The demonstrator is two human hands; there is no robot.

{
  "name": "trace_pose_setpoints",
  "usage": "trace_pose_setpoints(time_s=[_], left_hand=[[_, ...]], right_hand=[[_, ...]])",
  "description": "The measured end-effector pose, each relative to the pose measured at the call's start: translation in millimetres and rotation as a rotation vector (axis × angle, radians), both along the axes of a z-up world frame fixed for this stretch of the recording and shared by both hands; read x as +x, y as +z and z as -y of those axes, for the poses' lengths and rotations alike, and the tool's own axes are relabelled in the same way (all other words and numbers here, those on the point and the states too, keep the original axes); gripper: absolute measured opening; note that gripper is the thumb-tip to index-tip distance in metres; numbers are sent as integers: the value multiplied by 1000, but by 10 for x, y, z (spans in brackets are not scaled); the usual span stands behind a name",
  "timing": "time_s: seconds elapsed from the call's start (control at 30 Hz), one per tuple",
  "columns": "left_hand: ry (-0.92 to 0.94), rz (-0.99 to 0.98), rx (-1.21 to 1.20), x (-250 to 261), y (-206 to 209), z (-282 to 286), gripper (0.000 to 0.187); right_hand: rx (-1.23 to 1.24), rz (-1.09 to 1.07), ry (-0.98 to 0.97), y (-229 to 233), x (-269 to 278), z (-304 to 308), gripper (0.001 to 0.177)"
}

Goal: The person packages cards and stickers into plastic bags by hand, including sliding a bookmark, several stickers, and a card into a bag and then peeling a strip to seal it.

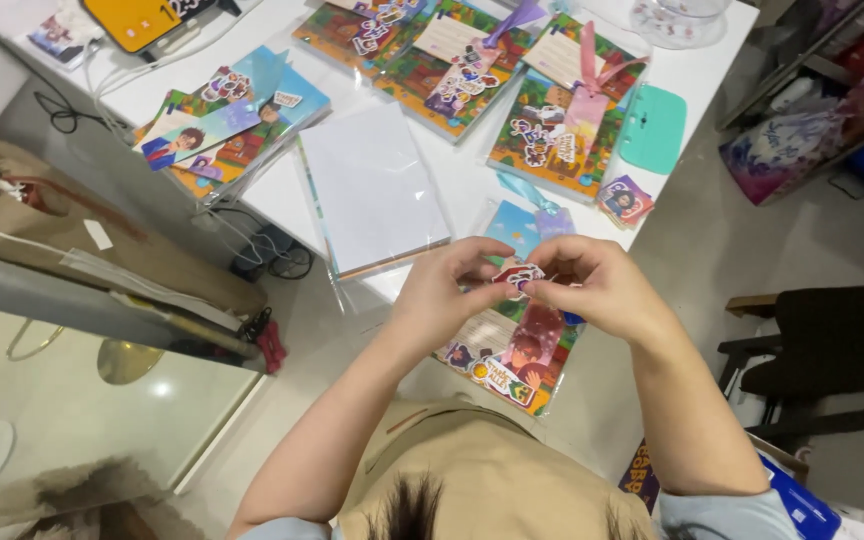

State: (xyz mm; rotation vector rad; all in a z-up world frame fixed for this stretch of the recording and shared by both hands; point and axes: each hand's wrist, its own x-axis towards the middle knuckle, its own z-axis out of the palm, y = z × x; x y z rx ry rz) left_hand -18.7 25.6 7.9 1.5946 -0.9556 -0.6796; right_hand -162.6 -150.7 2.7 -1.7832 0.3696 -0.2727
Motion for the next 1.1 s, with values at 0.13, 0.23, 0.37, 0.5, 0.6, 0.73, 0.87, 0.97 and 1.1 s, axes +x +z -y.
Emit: trace_pose_setpoints(time_s=[0.13, 0.23, 0.37, 0.5, 0.6, 0.73, 0.87, 0.97, 1.1], left_hand=[[3, 62, 26, 57, 60, -125, 48], [-33, 111, -40, 223, -28, -227, 61], [-84, 238, -112, 557, 31, -578, 55], [-172, 917, -132, 1198, -148, -1004, 82], [-241, 1171, 41, 1667, -527, -1301, 123], [-291, 1278, -24, 1997, -948, -1253, 132], [-154, 1449, -371, 2059, -1174, -970, 76], [-158, 1403, -571, 2039, -1135, -788, 42], [-158, 1311, -688, 2121, -1236, -727, 30]], right_hand=[[47, 28, -9, -201, 84, -24, 23], [99, 62, -64, -259, 161, -115, 21], [112, 116, -174, -484, 280, -181, 25], [199, 173, -322, -325, 429, -464, 37], [200, 157, -421, -282, 441, -664, 39], [193, 127, -539, -329, 404, -939, 35], [153, 160, -630, -338, 320, -1210, 37], [147, 166, -716, -299, 254, -1449, 38], [148, 165, -810, -215, 211, -1665, 37]])
